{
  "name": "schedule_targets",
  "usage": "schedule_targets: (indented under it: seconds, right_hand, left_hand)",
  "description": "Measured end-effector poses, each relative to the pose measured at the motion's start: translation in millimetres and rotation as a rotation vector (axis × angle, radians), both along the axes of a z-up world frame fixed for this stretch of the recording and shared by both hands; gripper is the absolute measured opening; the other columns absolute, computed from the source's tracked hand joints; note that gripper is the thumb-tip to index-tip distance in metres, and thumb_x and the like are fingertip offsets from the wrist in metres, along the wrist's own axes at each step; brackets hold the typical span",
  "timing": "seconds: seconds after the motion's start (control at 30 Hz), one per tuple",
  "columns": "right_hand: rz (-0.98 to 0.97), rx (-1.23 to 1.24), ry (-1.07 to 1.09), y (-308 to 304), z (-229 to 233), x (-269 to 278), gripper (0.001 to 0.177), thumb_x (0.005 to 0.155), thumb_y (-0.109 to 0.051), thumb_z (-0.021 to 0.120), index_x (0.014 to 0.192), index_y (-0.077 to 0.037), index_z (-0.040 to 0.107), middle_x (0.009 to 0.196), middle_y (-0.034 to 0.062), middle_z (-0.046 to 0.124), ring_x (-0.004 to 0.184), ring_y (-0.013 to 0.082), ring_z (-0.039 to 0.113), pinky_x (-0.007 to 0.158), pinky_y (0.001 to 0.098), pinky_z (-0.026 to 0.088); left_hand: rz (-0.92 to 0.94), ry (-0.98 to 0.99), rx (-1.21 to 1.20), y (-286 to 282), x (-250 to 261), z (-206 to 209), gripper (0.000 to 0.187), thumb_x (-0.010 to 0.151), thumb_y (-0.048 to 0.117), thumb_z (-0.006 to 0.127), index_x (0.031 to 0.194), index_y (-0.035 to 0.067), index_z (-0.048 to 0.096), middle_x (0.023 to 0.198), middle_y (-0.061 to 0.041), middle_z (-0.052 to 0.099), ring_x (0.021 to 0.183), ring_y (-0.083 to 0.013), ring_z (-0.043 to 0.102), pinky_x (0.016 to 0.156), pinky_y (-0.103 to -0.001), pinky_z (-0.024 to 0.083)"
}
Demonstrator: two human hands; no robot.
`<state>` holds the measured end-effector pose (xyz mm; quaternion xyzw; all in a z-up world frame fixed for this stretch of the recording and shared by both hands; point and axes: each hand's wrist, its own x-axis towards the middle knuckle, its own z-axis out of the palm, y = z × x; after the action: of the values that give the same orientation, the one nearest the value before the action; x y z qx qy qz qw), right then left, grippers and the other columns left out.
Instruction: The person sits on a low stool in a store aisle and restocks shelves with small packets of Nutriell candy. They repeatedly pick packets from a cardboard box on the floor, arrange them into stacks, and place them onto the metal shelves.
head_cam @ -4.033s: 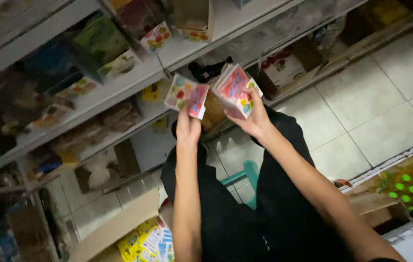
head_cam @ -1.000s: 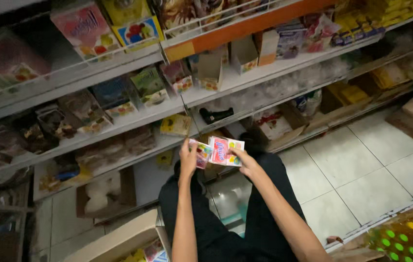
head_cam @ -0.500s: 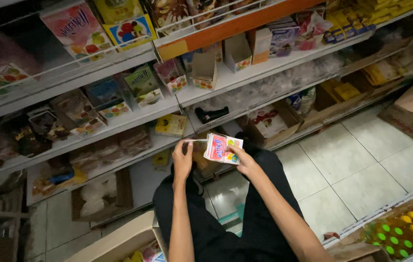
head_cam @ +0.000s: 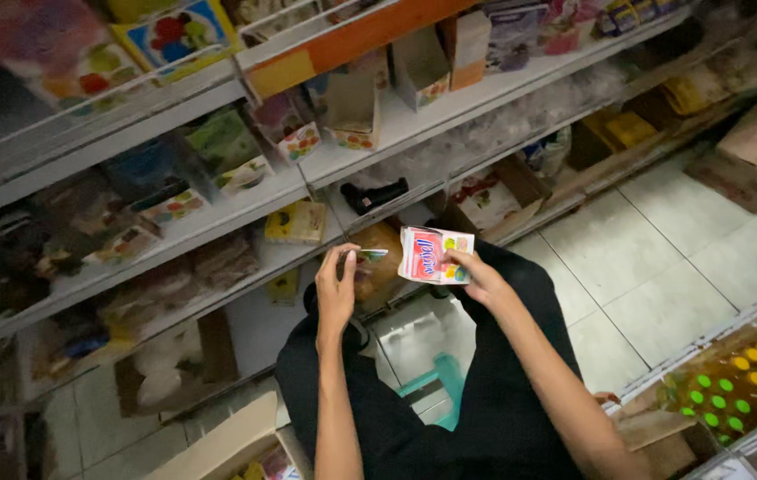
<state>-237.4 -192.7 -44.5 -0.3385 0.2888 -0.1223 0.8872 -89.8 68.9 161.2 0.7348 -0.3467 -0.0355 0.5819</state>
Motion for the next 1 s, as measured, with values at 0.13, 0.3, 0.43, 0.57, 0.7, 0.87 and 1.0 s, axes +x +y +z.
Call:
schedule_targets:
  seconds: [0.13,0.3,0.43,0.57,0.7,0.87,1.0]
  right_hand:
    - [-0.020,-0.023,0.001,-18.1,-1.8,-18.8,0.018,0.089,-0.013,0.073,0.104,-0.004,0.068,0.094,0.0091,0.074,0.087,0.0208,0.073,0.085,0.0400,0.061]
    - [-0.077,-0.028,0.020,-30.2,-2.4,-21.6,0.020,0.090,-0.013,0.071,0.108,-0.005,0.066,0.095,0.0085,0.074,0.088,0.0208,0.073,0.085,0.0401,0.062]
    - [-0.073,-0.047,0.014,-33.2,7.0,-13.2,0.028,0.090,-0.011,0.070,0.116,-0.005,0.064,0.098,0.0094,0.074,0.088,0.0204,0.073,0.083,0.0381,0.061]
    - [-0.030,-0.086,0.036,-24.8,22.0,-1.4,0.037,0.087,-0.006,0.071,0.122,-0.003,0.061,0.099,0.0091,0.074,0.087,0.0200,0.072,0.081,0.0388,0.061]
    - [-0.011,-0.061,0.057,-14.3,38.1,5.9,0.043,0.084,-0.004,0.071,0.126,-0.005,0.059,0.100,0.0102,0.074,0.088,0.0191,0.073,0.083,0.0358,0.061]
    - [0.039,-0.172,0.003,-3.2,37.5,20.0,0.042,0.083,-0.003,0.074,0.123,-0.001,0.062,0.100,0.0100,0.075,0.088,0.0172,0.073,0.083,0.0324,0.059]
    - [0.040,-0.193,-0.033,1.3,31.6,27.5,0.040,0.086,-0.004,0.075,0.124,0.001,0.062,0.099,0.0102,0.075,0.089,0.0170,0.073,0.083,0.0326,0.059]
  left_hand:
    - [-0.078,0.092,0.039,-22.1,0.2,-7.7,0.023,0.105,0.021,0.057,0.110,0.001,0.067,0.104,-0.012,0.070,0.095,-0.0227,0.068,0.086,-0.034,0.052]
    - [-0.128,0.034,0.065,-53.5,-2.1,-10.0,0.020,0.104,0.018,0.058,0.111,0.002,0.069,0.099,-0.011,0.072,0.083,-0.0200,0.068,0.081,-0.034,0.052]
    - [-0.209,0.219,0.173,-75.7,-2.8,-1.9,0.020,0.100,0.018,0.062,0.112,0.005,0.072,0.080,-0.009,0.072,0.066,-0.0145,0.068,0.065,-0.031,0.053]
    - [-0.226,0.391,0.307,-91.2,0.7,-2.9,0.024,0.094,0.019,0.066,0.113,0.005,0.069,0.082,-0.009,0.073,0.065,-0.0125,0.070,0.055,-0.031,0.053]
    - [-0.297,0.242,0.184,-105.7,12.7,-17.0,0.024,0.095,0.018,0.071,0.112,0.001,0.069,0.102,-0.014,0.073,0.080,-0.0150,0.075,0.068,-0.028,0.058]
    - [-0.291,0.053,0.169,-114.1,26.1,-32.8,0.030,0.091,0.014,0.074,0.116,-0.002,0.068,0.110,-0.018,0.072,0.093,-0.0284,0.072,0.079,-0.036,0.055]
    - [-0.226,0.049,0.226,-109.9,33.9,-32.3,0.035,0.085,0.014,0.080,0.115,-0.001,0.068,0.106,-0.017,0.074,0.094,-0.0305,0.074,0.081,-0.037,0.056]
